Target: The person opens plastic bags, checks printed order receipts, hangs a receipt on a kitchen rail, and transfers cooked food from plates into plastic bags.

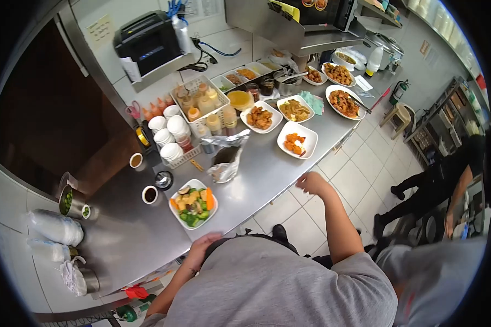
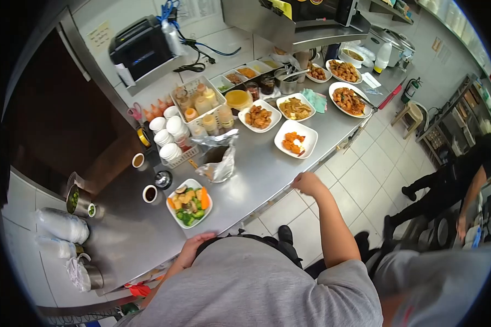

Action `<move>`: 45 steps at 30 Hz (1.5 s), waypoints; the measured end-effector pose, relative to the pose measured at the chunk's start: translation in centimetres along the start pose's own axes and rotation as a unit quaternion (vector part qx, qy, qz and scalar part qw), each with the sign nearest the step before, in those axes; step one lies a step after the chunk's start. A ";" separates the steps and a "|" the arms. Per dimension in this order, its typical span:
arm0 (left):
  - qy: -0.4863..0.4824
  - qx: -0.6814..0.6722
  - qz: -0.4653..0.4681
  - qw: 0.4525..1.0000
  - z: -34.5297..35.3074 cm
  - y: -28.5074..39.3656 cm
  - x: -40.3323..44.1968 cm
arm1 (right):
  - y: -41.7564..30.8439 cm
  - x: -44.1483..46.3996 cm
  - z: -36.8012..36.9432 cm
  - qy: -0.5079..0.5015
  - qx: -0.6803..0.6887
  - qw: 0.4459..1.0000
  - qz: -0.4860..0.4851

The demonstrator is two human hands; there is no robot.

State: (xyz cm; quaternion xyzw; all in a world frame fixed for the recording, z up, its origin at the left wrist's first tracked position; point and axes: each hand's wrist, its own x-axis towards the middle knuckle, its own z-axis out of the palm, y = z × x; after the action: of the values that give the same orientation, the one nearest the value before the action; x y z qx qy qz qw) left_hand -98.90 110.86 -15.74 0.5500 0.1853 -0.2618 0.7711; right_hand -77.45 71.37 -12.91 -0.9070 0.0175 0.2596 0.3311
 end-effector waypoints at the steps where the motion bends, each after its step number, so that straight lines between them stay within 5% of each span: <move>1: 0.015 0.016 0.031 0.999 1.9 0.5 1.2 | 1.5 1.5 -1.2 0.017 0.053 0.998 0.034; 3: 0.028 -0.022 0.068 0.997 6.2 2.0 3.8 | 3.5 3.5 -3.5 0.028 0.099 0.992 0.068; 5: 0.048 -0.035 0.073 0.996 9.9 3.2 6.9 | 3.7 5.2 -4.3 -0.003 0.471 0.878 0.079; 14: 0.320 -0.130 0.199 0.917 17.2 4.2 12.7 | 7.9 9.5 -4.9 0.092 0.546 0.822 0.129; 18: 0.162 -0.071 0.081 0.981 19.3 4.3 14.7 | 10.8 10.7 -6.4 0.125 0.536 0.828 0.105; 22: -0.003 0.062 0.005 0.998 22.0 6.3 21.4 | 10.7 11.1 -8.7 -0.066 0.614 0.784 0.063; 27: -0.009 0.022 0.010 1.000 26.1 8.1 29.3 | 12.2 9.3 -9.8 -0.088 0.537 0.837 0.057; 32: 0.012 -0.097 -0.033 0.995 31.1 9.1 32.3 | 22.8 8.3 -8.7 -0.050 0.490 0.863 0.114; 34: -0.020 -0.112 -0.013 0.993 32.5 9.2 34.8 | 32.5 8.4 -7.2 -0.025 0.214 0.959 0.186; 36: -0.026 -0.165 0.030 0.985 33.3 8.5 37.5 | 45.1 7.3 -4.7 -0.096 -0.241 0.963 0.068; 37: -0.011 -0.197 0.057 0.979 33.7 8.1 38.5 | 58.1 8.9 -0.7 -0.239 -0.193 0.917 0.254; 38: 0.010 -0.202 0.064 0.977 33.9 7.8 39.0 | 54.3 5.1 -4.5 -0.245 -0.089 0.902 0.345; 39: 0.034 -0.208 0.070 0.975 34.7 7.4 39.2 | 55.5 1.8 -7.7 -0.275 -0.043 0.930 0.239; 41: 0.090 -0.234 0.094 0.964 37.4 7.1 38.8 | 53.4 0.4 -13.9 -0.280 0.068 0.871 0.399; 42: 0.142 -0.249 0.109 0.952 38.1 6.7 38.0 | 58.1 2.6 -14.1 -0.258 0.187 0.796 0.515; 45: 0.159 -0.323 0.110 0.926 41.0 4.7 37.8 | 60.9 8.2 -21.5 -0.133 0.165 0.906 0.366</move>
State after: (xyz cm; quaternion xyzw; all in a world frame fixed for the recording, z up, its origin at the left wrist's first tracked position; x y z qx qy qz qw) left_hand -66.12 65.74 -20.44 0.3227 0.3186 -0.0102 0.8912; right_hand -72.84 11.91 -39.00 -0.7261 0.3472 0.4741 0.3571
